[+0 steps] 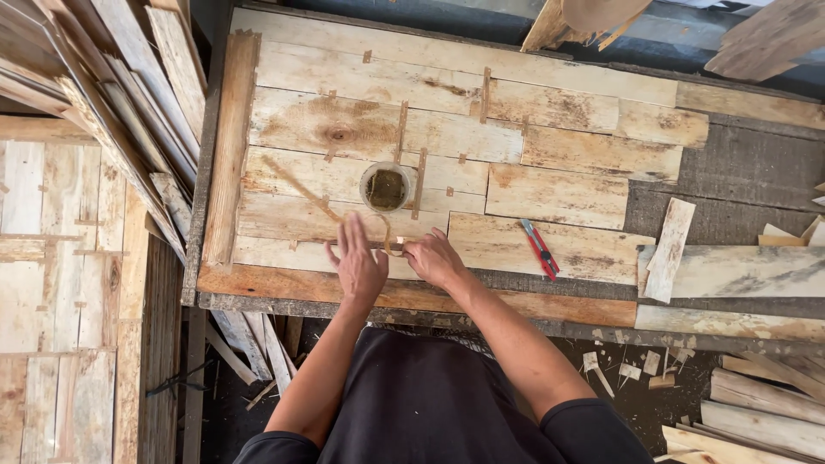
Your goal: Applying glue and trimming thin wood veneer pieces to assemble a patterned wooden board.
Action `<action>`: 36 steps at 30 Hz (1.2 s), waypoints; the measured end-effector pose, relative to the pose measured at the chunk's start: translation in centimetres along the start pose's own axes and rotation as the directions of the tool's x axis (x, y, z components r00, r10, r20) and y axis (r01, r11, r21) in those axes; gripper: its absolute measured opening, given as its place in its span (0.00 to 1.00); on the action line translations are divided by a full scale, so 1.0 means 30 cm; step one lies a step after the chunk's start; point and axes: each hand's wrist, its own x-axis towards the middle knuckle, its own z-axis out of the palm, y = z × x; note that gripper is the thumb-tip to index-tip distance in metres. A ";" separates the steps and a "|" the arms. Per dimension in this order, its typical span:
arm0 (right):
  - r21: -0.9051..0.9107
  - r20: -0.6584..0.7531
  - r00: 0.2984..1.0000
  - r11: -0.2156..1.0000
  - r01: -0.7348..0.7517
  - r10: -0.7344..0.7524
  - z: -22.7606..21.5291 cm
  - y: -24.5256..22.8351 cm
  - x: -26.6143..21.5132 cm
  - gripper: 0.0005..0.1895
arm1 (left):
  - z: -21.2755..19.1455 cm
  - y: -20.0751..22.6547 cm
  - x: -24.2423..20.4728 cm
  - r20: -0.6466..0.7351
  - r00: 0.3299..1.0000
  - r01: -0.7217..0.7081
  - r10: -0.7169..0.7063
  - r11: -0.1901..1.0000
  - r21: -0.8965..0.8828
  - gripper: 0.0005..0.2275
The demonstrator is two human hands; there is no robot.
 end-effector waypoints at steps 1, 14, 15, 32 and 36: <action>0.001 0.000 1.000 1.000 -0.003 0.003 0.025 0.027 -0.002 0.08 | 0.014 -0.014 0.005 0.002 1.000 -0.003 0.003 1.000 0.000 0.41; 0.334 -0.059 0.994 0.940 -0.066 0.091 -0.007 0.051 -0.006 0.10 | -0.046 0.052 0.012 0.088 0.945 -0.295 0.315 0.938 -0.183 0.07; 0.344 -0.052 0.995 0.937 -0.067 0.091 -0.026 0.039 -0.009 0.11 | -0.036 0.047 0.011 0.040 0.940 -0.325 0.338 0.926 -0.193 0.06; 0.798 0.121 0.976 0.567 -0.203 0.180 0.089 0.164 0.046 0.10 | -0.032 -0.023 0.062 0.139 0.990 -0.038 0.038 0.999 0.002 0.37; 0.881 0.116 0.989 0.449 -0.147 0.097 0.088 0.136 0.070 0.09 | -0.055 0.006 0.078 -0.280 0.902 -0.294 0.328 0.943 0.157 0.40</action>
